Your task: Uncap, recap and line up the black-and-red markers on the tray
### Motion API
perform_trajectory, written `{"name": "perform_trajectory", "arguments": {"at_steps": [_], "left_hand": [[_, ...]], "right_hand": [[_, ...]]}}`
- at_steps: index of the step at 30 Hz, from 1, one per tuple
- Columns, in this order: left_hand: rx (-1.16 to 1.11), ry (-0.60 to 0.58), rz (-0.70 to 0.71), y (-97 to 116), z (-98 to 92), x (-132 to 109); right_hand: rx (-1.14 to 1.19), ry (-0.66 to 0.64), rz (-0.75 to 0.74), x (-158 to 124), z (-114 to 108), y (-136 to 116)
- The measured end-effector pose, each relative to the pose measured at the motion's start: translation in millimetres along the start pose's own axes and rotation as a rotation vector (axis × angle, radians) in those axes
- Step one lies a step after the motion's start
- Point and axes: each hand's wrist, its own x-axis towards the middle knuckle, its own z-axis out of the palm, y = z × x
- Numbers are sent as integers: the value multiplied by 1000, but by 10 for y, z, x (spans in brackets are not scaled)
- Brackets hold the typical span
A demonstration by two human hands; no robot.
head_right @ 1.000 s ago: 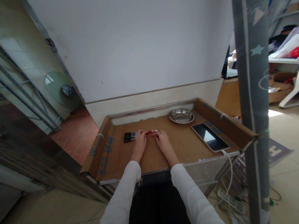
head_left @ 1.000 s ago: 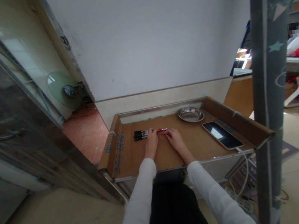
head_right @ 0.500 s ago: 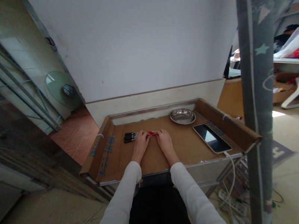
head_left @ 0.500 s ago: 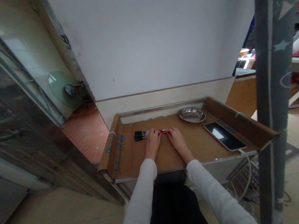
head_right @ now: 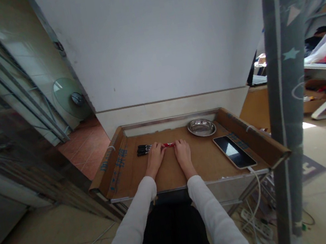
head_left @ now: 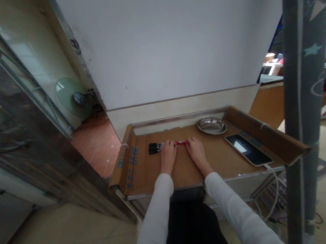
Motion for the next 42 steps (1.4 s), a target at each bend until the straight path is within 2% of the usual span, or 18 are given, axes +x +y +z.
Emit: {"name": "perform_trajectory", "arguments": {"at_steps": [6,13,16,19,27,30,33,36,39,42], "left_hand": [[155,98,-75,56,-63,-40],[296,201,-397,34,-233,-254],[360,176,-438,22,-274,-324],[396,147,-399,25,-280,-356],[347,95,-313,25,-261,-351],[214,43,-154,72,-254,-319],[63,-9,25,135,-246,-305],[-86,-53,137,172,-254,-308],[-220,-7,165,177,-271,-304],[-258,137,122,163,-270,-295]], "right_hand": [[57,33,-2,-44,-2,19],[309,134,84,-101,33,55],[453,185,135,-111,42,75],[553,206,145,-132,37,87],[749,142,17,-193,-39,-2],[970,61,21,-197,-93,-58],[1238,-74,132,-203,-145,-94],[1404,-186,204,-207,-178,-94],[1505,-184,260,-201,-166,-58],[1624,-97,375,-186,-110,-3]]}}
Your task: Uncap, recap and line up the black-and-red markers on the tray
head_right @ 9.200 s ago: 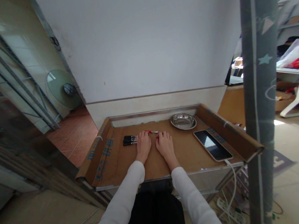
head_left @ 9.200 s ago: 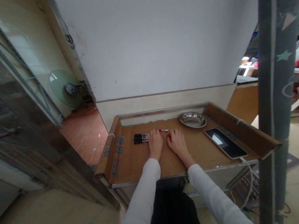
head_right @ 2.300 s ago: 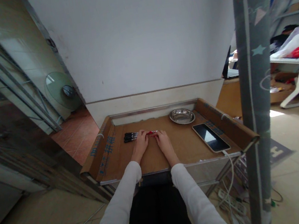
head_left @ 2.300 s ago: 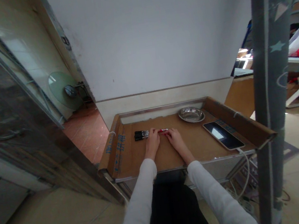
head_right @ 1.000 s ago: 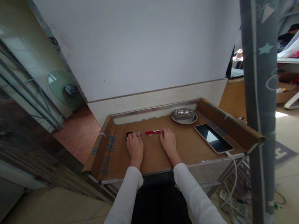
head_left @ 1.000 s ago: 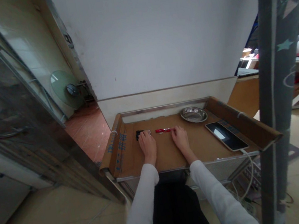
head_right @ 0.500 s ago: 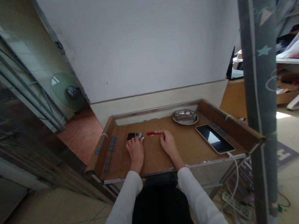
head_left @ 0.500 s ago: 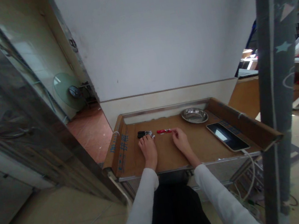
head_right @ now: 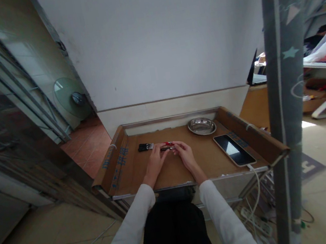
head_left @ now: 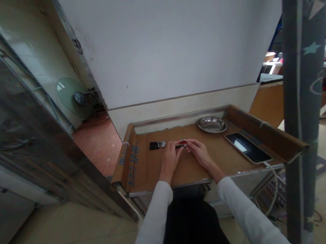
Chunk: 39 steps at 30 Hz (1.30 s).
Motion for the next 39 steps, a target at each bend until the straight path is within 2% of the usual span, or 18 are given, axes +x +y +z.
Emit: {"name": "perform_trajectory", "arguments": {"at_steps": [2,4,9,15,20,24,29,32,37,39], "left_hand": [[0,72,-20,-20,13,0],[-13,94,-11,-41,31,-4],[-64,66,24,-69,60,-16],[-151,45,-80,-48,46,-21],[-119,104,-58,-37,33,-18],[-118,174,-95,-57,31,-4],[-71,232,-127,-96,41,21],[-20,152,-136,-115,55,22],[-15,-134,-67,-117,77,-6],[8,-172,-43,-115,80,-11]], "right_hand": [[78,66,26,25,-33,34],[126,84,67,37,-55,56],[147,-5,138,10,-53,44],[106,-84,149,8,-50,31],[117,-34,121,49,-87,75],[117,35,62,66,-105,97],[127,65,61,59,-81,118],[72,123,2,62,-80,147],[-201,218,-176,67,-122,153],[-312,217,-236,63,-124,136]]}}
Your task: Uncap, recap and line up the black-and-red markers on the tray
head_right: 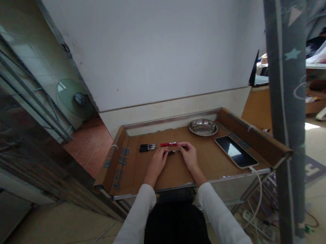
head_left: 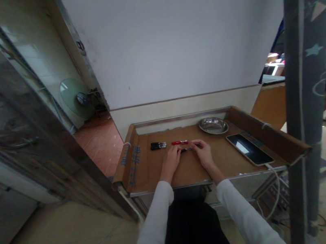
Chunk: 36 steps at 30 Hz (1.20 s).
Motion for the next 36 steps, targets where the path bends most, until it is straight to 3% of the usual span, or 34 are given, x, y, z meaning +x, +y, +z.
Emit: {"name": "perform_trajectory", "arguments": {"at_steps": [10,16,24,30,36], "left_hand": [[87,-11,-50,-66,39,88],[142,24,-128,-58,46,72],[140,21,23,-103,93,52],[187,-10,-51,-123,120,136],[246,40,-99,-105,123,211]], "right_hand": [[-471,-478,-237,-54,118,-27],[-665,-384,-313,-56,108,27],[-861,-281,-356,-85,75,33],[-951,-273,-355,-66,80,37],[-1137,-231,-333,-30,108,-25]]}}
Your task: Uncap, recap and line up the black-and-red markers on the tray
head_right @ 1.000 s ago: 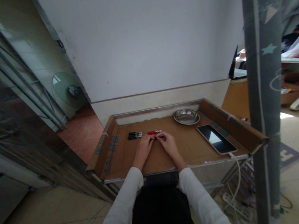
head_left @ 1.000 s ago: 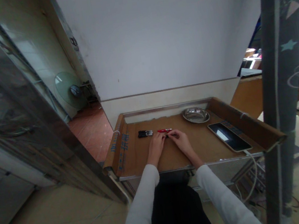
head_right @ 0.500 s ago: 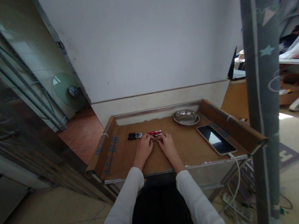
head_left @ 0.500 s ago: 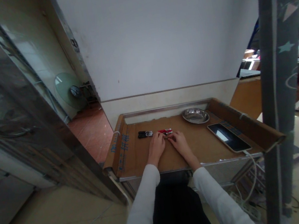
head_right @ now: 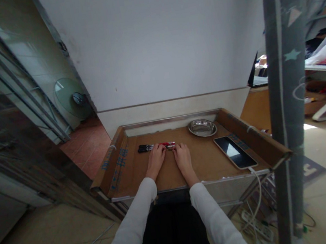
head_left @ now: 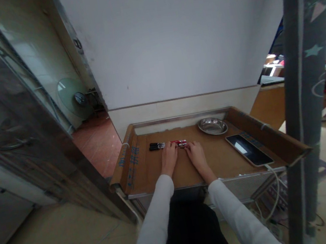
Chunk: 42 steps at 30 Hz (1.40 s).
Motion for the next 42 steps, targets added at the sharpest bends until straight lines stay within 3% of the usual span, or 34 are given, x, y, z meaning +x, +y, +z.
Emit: {"name": "perform_trajectory", "arguments": {"at_steps": [8,15,18,26,30,34,37,40,42], "left_hand": [[58,46,-16,25,-37,-9],[291,192,-359,25,-149,-96],[336,174,-427,14,-154,-129],[407,124,-433,45,-212,-212],[303,90,-358,54,-241,-211],[29,1,-55,90,-228,-195],[-110,-35,117,114,-213,-200],[-249,7,161,118,-209,-206],[-304,74,140,112,-209,-205]], "right_hand": [[-56,8,41,-2,-93,-95],[78,56,107,-50,-104,-50],[111,66,101,-50,-78,-37],[277,139,89,-61,-23,14],[451,152,75,-41,-36,-20],[811,55,37,-19,-88,-121],[1060,-68,110,-19,-127,-161],[1248,-158,224,-25,-146,-133],[1362,-140,283,-27,-150,-98]]}}
